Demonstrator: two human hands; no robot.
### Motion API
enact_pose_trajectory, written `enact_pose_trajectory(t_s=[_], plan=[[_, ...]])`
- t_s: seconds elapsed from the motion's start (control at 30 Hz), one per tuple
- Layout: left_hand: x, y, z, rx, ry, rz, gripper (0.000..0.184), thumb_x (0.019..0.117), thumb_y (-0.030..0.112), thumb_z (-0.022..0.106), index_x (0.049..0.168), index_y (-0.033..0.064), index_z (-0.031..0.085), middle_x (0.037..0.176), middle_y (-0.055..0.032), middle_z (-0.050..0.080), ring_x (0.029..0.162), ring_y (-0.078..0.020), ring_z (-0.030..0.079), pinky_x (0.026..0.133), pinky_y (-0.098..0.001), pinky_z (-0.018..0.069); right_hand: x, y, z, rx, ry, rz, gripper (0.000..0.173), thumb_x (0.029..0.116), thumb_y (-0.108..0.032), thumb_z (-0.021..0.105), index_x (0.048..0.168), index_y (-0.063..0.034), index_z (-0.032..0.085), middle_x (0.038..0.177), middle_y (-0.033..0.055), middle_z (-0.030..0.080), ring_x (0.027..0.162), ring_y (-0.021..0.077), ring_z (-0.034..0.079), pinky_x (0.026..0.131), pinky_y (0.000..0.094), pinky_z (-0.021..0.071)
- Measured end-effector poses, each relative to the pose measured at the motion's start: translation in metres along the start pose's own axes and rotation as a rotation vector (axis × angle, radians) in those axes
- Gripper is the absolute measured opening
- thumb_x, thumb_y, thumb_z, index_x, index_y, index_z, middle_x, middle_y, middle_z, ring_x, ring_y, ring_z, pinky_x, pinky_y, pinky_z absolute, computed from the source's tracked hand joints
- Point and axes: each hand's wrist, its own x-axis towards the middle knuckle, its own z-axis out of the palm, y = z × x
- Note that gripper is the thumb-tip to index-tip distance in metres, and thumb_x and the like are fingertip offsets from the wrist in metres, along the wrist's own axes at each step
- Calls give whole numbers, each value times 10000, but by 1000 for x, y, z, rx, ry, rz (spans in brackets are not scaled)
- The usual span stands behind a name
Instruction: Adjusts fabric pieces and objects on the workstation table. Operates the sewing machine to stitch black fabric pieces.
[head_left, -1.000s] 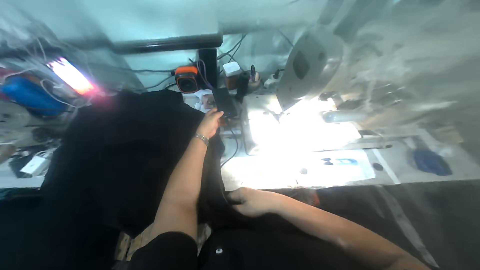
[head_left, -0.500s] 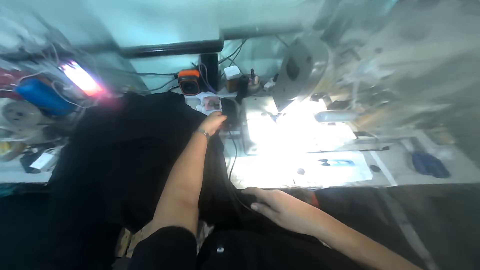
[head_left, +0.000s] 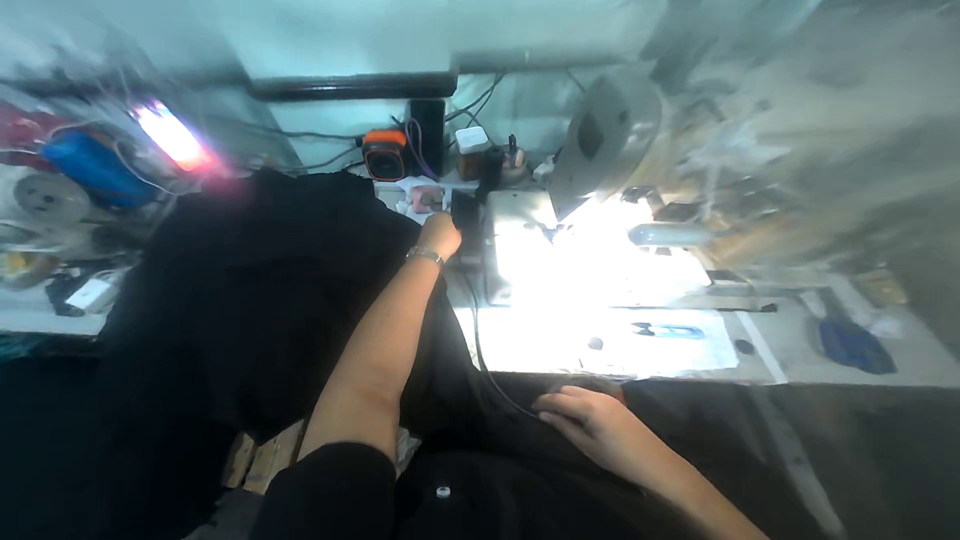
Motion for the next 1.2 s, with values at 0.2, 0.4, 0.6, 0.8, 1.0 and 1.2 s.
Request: enact_pose_trajectory(t_s=[0.2, 0.4, 0.6, 0.8, 1.0, 1.2], plan=[[-6, -2, 2, 3, 22, -14, 329, 981, 196, 635, 1205, -44, 665, 1206, -259, 671, 1178, -397, 643, 1007, -586, 507, 8, -8, -6, 48, 6, -24, 250, 1005, -410, 601, 1097, -256, 775, 902, -27, 727, 815, 100, 706, 742, 318, 610], [-9, -18, 0, -153, 15, 9, 328, 1022, 152, 529, 1281, -1, 660, 1264, -234, 671, 1223, -368, 634, 1051, -569, 486, 13, -9, -11, 41, -19, -21, 242, 990, -413, 624, 1096, -257, 775, 888, -21, 723, 821, 114, 704, 750, 330, 606], [-50, -32, -21, -276, 53, 57, 354, 1077, 177, 499, 1393, 38, 576, 1250, -224, 665, 1029, -331, 722, 907, -516, 600, 21, -4, -21, -11, -161, 30, 284, 992, -415, 624, 1157, -222, 752, 937, -6, 737, 826, 145, 707, 783, 400, 607], [-160, -64, -11, -349, 123, 163, 412, 1031, 339, 617, 1360, 91, 612, 1122, -115, 696, 884, -202, 715, 791, -410, 627, 29, 14, -38, 97, -341, 250, 387, 1003, -530, 586, 1210, -237, 730, 1003, -3, 748, 912, 160, 713, 878, 479, 584], [-197, -88, 54, -150, 262, 356, 372, 957, 358, 712, 1177, 59, 729, 1209, -154, 676, 1061, -249, 683, 926, -395, 582, 29, 33, -48, 93, -160, 331, 371, 1020, -519, 555, 1167, -229, 735, 852, 2, 722, 749, 156, 680, 749, 464, 577], [-190, -85, 47, -267, 288, 327, 220, 1021, 200, 599, 1037, 9, 706, 1094, -126, 704, 1029, -195, 687, 933, -360, 568, 53, -1, -51, 3, -129, 228, 374, 1037, -443, 571, 1212, -150, 723, 865, 66, 709, 775, 222, 677, 763, 486, 563]])
